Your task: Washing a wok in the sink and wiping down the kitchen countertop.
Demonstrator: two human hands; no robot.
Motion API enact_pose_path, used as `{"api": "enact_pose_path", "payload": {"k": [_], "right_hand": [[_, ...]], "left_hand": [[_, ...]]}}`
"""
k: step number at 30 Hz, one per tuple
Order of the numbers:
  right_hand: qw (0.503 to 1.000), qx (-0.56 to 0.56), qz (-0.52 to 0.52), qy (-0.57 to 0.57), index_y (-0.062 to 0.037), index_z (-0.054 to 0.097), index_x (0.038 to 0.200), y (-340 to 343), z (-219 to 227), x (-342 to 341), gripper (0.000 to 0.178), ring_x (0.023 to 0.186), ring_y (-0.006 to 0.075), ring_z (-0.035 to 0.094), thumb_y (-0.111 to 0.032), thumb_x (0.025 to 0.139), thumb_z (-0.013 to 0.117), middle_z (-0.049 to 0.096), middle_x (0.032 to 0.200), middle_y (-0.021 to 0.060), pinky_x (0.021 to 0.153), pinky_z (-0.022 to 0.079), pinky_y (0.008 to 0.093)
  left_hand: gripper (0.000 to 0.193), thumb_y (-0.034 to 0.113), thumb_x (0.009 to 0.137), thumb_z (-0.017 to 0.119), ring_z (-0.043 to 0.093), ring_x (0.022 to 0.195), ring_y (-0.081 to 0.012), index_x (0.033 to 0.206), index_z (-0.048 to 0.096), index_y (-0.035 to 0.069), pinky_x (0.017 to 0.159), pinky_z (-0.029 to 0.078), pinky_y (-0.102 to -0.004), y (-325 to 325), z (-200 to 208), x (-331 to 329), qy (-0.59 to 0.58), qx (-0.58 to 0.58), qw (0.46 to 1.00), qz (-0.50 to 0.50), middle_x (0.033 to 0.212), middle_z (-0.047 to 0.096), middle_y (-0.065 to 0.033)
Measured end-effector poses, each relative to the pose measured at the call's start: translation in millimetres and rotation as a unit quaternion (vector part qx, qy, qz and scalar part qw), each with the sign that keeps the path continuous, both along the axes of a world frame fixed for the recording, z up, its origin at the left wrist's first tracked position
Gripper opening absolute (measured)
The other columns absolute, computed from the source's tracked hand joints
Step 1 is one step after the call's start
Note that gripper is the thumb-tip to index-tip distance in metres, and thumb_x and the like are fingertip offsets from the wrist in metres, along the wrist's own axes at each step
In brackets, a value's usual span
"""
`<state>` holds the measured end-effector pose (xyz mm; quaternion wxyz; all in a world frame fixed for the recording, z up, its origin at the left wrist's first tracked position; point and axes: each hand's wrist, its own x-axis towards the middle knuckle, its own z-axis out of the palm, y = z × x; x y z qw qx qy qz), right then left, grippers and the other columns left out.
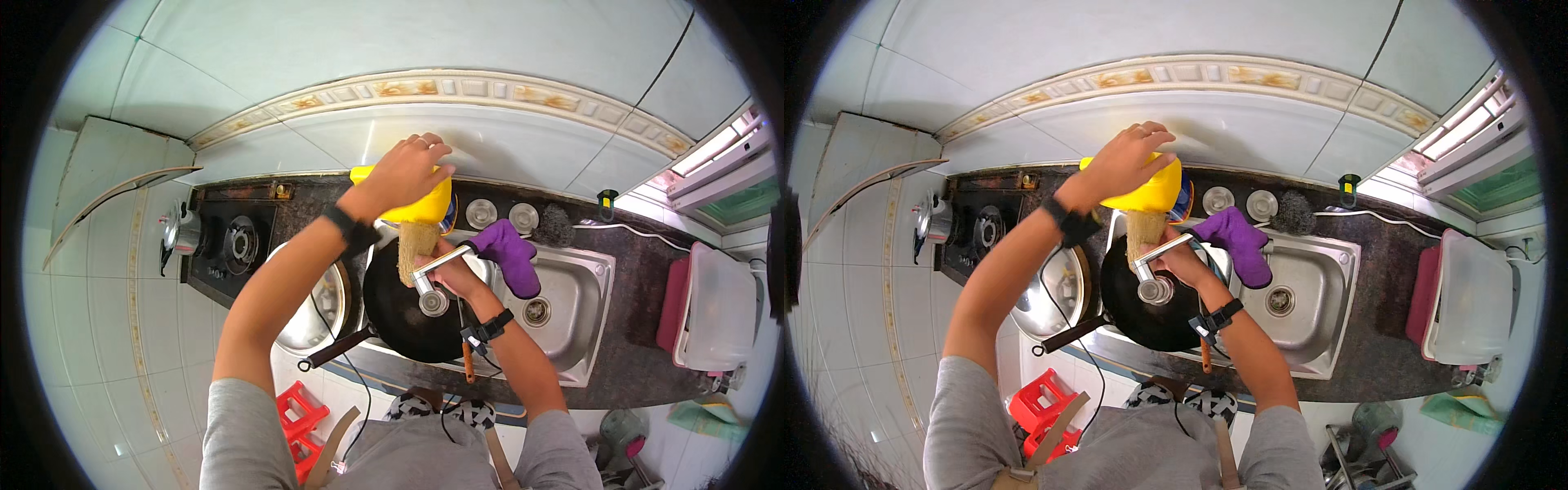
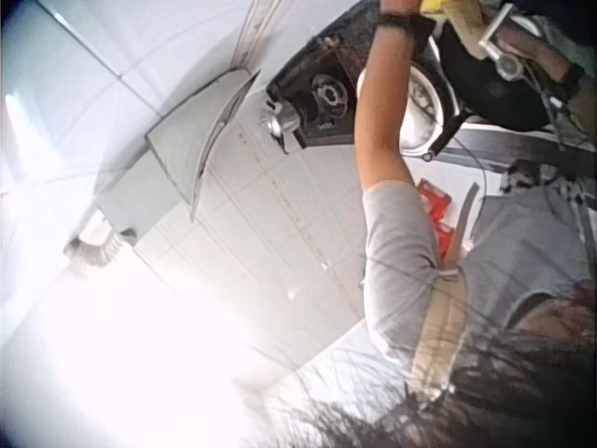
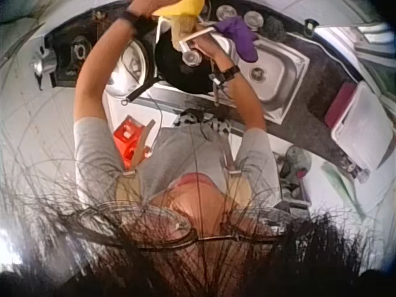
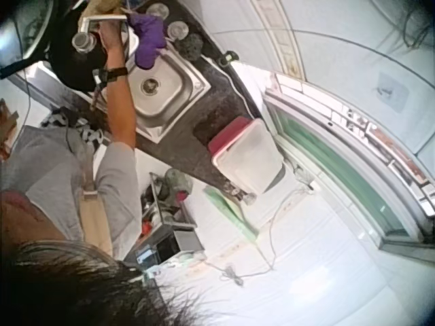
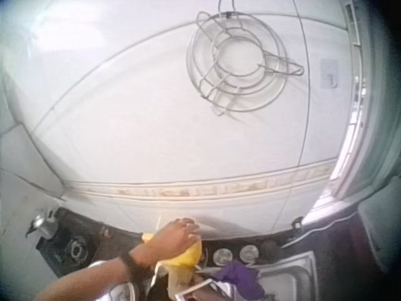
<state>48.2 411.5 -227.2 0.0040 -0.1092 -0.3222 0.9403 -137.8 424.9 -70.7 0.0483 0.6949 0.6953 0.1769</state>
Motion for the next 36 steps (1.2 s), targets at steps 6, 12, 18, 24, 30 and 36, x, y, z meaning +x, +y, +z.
{"api": "enact_pose_path", "payload": {"k": [6,12,18,24,30,36], "right_hand": [[0.985,0.14,0.022,-0.096,-0.0081,0.043,0.14,6.5,-42.9,63.0,0.058,0.11,0.0191,0.064,-0.021,0.09,0.07,0.059,0.126,0.0082,0.08,0.061,0.038],[0.956,0.153,-0.084,-0.236,-0.0085,0.048,0.136,-28.5,-47.1,194.9,0.048,0.093,0.0112,0.064,-0.016,0.093,0.067,0.064,0.113,0.0023,0.069,0.056,0.0277],[0.872,0.122,-0.267,-0.391,-0.0052,0.05,0.135,-32.9,-0.7,363.9,0.044,0.108,0.0174,0.062,-0.009,0.094,0.065,0.062,0.12,0.0067,0.086,0.055,0.0343],[0.779,0.158,-0.414,-0.444,-0.0047,0.048,0.137,-16.2,70.4,448.5,0.044,0.108,0.0191,0.062,-0.008,0.095,0.062,0.06,0.124,0.0077,0.086,0.056,0.0351],[0.794,0.23,-0.401,-0.395,-0.0053,0.05,0.134,-12.5,103.9,417.0,0.042,0.105,0.0176,0.061,-0.011,0.095,0.063,0.059,0.124,0.0074,0.082,0.056,0.0345],[0.933,0.223,-0.043,-0.279,-0.0028,0.05,0.136,-12.5,84.9,346.8,0.044,0.109,0.015,0.06,-0.008,0.095,0.064,0.061,0.123,0.006,0.09,0.053,0.0332]], "left_hand": [[0.038,0.018,0.083,0.074,0.057,0.117,-0.0394,0.115,0.062,0.001,0.099,0.047,-0.0453,-89.6,59.4,121.9,-0.088,-0.027,0.996,-0.01,0.122,0.06,-0.0203],[0.052,0.0,0.07,0.077,0.052,0.126,-0.0404,0.119,0.059,-0.001,0.105,0.044,-0.0462,-141.0,43.5,140.8,-0.114,-0.114,0.987,0.007,0.134,0.056,-0.017],[0.055,0.0,0.073,0.074,0.057,0.105,-0.0388,0.124,0.057,-0.004,0.097,0.048,-0.0432,-154.5,34.4,211.1,-0.136,-0.064,0.988,-0.038,0.12,0.063,-0.0168],[0.058,0.008,0.078,0.07,0.051,0.116,-0.0473,0.129,0.052,-0.011,0.103,0.044,-0.0449,-113.1,12.3,310.2,-0.128,0.005,0.987,-0.1,0.142,0.045,-0.0302],[0.051,0.01,0.078,0.066,0.045,0.125,-0.0563,0.124,0.058,-0.011,0.107,0.041,-0.0481,-58.5,20.6,335.5,-0.058,0.019,0.997,-0.045,0.144,0.038,-0.0382],[0.02,0.017,0.088,0.066,0.066,0.087,-0.0392,0.092,0.067,-0.002,0.079,0.052,-0.0444,-59.0,93.3,217.3,-0.308,0.055,0.95,0.013,0.088,0.067,-0.0214]]}}
